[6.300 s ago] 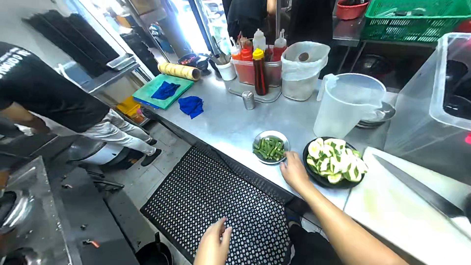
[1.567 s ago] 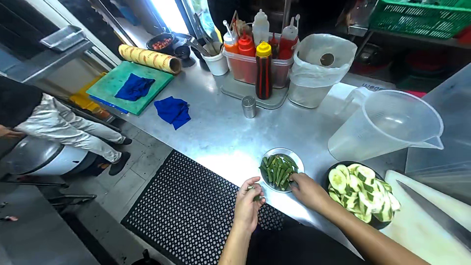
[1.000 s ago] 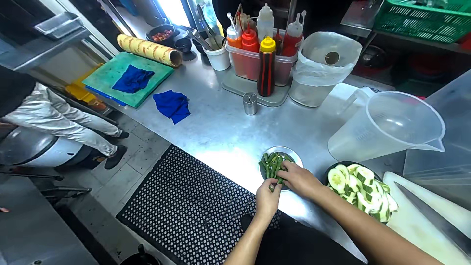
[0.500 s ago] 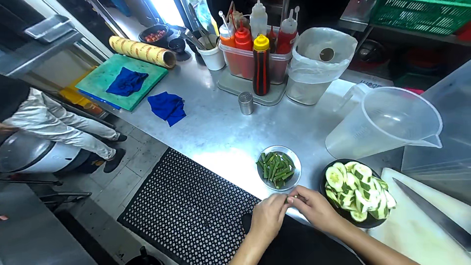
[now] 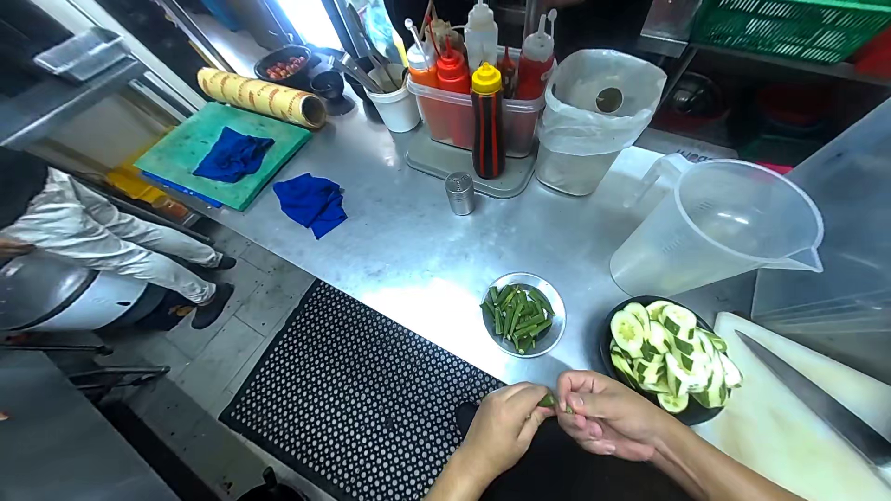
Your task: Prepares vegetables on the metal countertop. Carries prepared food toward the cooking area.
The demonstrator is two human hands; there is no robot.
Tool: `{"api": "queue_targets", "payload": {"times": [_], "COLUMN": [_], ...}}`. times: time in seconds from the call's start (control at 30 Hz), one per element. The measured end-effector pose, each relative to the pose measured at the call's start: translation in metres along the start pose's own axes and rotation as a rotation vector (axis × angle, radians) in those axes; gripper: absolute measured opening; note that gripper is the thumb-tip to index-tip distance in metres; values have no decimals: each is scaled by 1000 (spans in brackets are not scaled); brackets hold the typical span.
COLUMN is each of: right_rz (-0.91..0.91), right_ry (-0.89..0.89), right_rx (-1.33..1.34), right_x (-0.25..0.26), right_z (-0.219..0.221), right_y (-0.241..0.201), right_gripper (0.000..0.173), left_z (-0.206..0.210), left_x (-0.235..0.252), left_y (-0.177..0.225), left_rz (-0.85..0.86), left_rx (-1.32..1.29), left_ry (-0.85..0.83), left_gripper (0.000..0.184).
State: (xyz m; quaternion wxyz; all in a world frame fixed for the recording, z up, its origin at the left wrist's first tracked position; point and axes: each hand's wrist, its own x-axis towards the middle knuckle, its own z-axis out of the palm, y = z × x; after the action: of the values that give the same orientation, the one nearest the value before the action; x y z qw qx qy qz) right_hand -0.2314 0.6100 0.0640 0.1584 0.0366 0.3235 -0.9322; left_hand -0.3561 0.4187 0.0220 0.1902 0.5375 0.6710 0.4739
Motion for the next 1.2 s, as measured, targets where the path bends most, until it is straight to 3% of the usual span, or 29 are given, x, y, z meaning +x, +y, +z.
{"api": "queue_targets", "payload": {"times": [0.07, 0.17, 0.23, 0.37, 0.43, 0.47, 0.53, 0.57, 0.63, 0.73, 0.83, 0.9, 1.0, 1.07, 1.2], "right_rz": [-53, -135, -259, -777, -941, -915, -661, -583, -602, -583, -122, 118, 239, 233, 174], "right_ry": [100, 541, 735, 960, 1038, 1111, 1297, 1375, 1456, 1227, 572, 234, 243, 282, 186], "right_rx": [-104, -380, -543, -733, -907, -994, -1227, -1334, -1459, -1614, -1883, -2049, -2140, -2165, -2278], "right_x": [6, 27, 43, 76, 92, 97, 99, 98, 97, 112, 142, 157, 162, 163, 156], "right_z": [5, 12, 13, 14, -2, -15, -36, -40, -29, 0, -35, -78, -106, -113, -116], "right_y": [-15, -73, -127, -242, -301, -325, -361, -369, -358, -282, -170, -114, -88, -88, -90], "right_gripper": [11, 12, 16, 15, 22, 28, 44, 47, 47, 40, 27, 19, 23, 23, 17], "left_z": [5, 11, 11, 4, 1, -1, -4, -6, -10, -8, -7, -11, -21, -27, -30], "left_x": [-1, 4, 2, -5, -6, -8, -11, -13, -16, -20, -22, -18, -13, -11, -11], "left_y": [0, 1, 2, 4, 2, 2, 1, 0, -2, -9, -12, -13, -15, -15, -21], "left_rz": [-200, -532, -671, -846, -871, -864, -845, -836, -816, -815, -855, -875, -840, -837, -863], "left_rx": [-142, -513, -773, -1095, -1171, -1203, -1256, -1271, -1285, -1324, -1360, -1369, -1326, -1298, -1261], "left_ry": [47, 158, 235, 330, 367, 380, 410, 424, 459, 517, 559, 566, 544, 565, 627], "left_gripper": [27, 37, 36, 29, 27, 27, 26, 25, 23, 27, 67, 76, 73, 69, 60]}}
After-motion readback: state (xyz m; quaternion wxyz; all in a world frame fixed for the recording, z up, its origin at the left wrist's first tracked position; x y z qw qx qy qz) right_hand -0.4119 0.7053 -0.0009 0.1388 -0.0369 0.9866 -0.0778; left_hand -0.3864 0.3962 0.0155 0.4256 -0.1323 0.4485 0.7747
